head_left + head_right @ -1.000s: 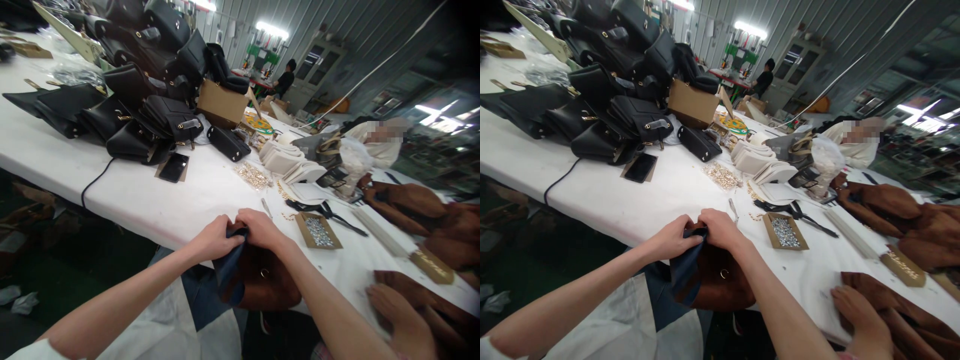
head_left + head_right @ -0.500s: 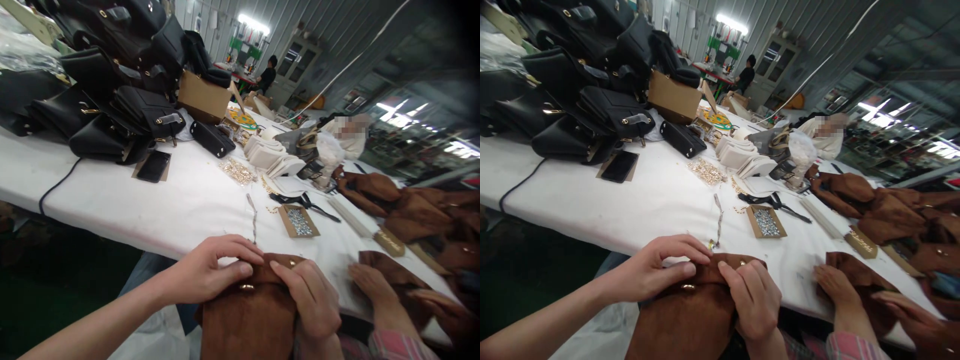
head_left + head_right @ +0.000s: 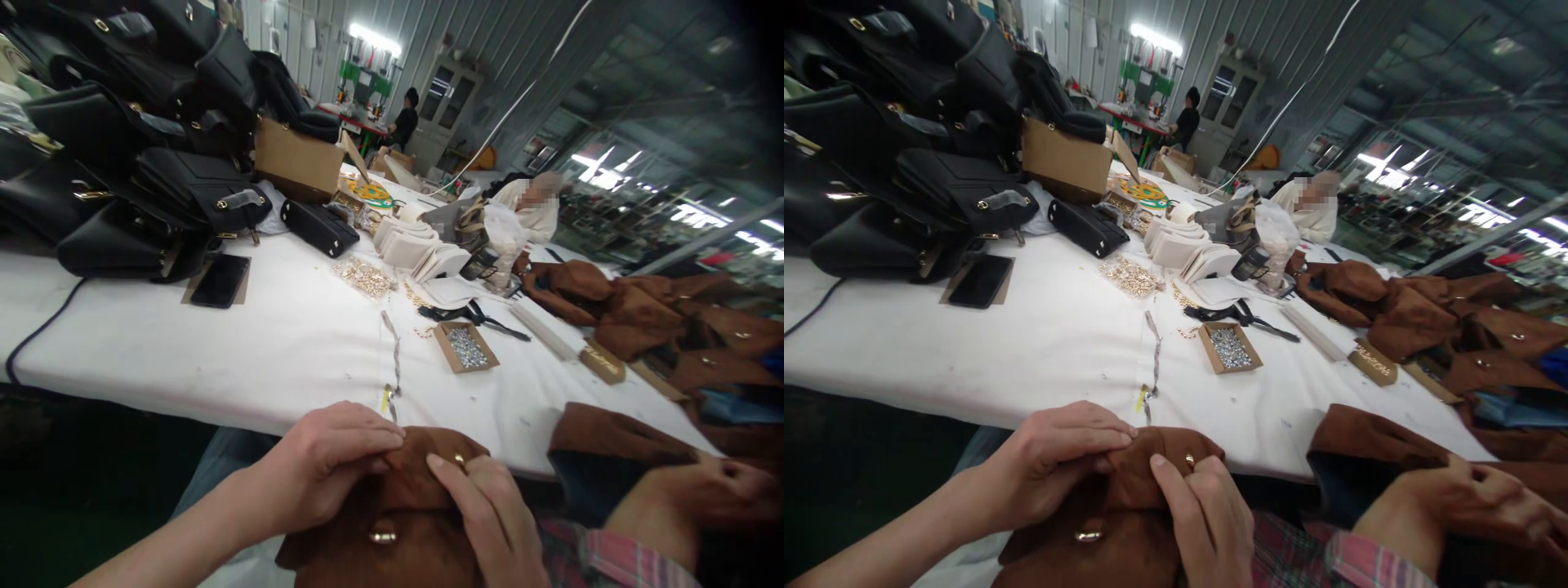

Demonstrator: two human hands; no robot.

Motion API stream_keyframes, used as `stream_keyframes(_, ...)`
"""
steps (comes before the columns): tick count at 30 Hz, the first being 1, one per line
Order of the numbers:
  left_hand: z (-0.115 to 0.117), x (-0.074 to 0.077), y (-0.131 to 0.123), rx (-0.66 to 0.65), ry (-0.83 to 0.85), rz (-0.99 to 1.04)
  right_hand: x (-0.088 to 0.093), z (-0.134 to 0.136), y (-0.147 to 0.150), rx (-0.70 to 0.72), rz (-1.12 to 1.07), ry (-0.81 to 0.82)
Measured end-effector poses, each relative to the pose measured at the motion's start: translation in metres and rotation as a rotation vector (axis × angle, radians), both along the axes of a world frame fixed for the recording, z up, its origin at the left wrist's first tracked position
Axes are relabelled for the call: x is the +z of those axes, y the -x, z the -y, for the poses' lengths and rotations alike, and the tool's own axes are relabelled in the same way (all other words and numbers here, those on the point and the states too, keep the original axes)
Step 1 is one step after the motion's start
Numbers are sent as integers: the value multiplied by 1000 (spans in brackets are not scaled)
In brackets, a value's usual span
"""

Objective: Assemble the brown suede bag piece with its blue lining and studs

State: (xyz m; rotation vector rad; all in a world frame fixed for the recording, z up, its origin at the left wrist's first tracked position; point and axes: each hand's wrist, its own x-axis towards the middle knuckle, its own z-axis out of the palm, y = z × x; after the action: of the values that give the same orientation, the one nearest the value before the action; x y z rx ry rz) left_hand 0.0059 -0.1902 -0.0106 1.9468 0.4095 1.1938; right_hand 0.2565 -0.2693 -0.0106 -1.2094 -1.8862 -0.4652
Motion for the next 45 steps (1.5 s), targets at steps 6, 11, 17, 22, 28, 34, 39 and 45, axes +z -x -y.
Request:
stream_keyframes(6, 1, -2, -1, 72, -207, -62, 3, -28, 6, 163, 103, 61)
stream_keyframes(11, 14, 11, -8, 164, -243, -22, 4, -13, 2, 119, 78, 6)
stream_keyframes(17, 19, -5, -29, 350, -241, -267, -27, -6, -6, -40, -59, 86)
stream_keyframes(22, -13, -31, -54, 141, -84, -1005, -81, -38, -16, -46, -247, 167)
stream_keyframes(28, -111, 9, -75, -7, 104, -922, -113, -59, -36, -90, -206, 46)
stream_keyframes(34, -247, 38, -130, 189, -60, -743, -120, -68, -43, -80, -282, 33)
stream_keyframes(39, -318, 30, -139, 368, -260, -880, -137, -68, -51, -1, -352, 35)
stream_keyframes(45, -321, 4, -149, 176, -189, -916, -155, -72, -55, -69, -355, 72)
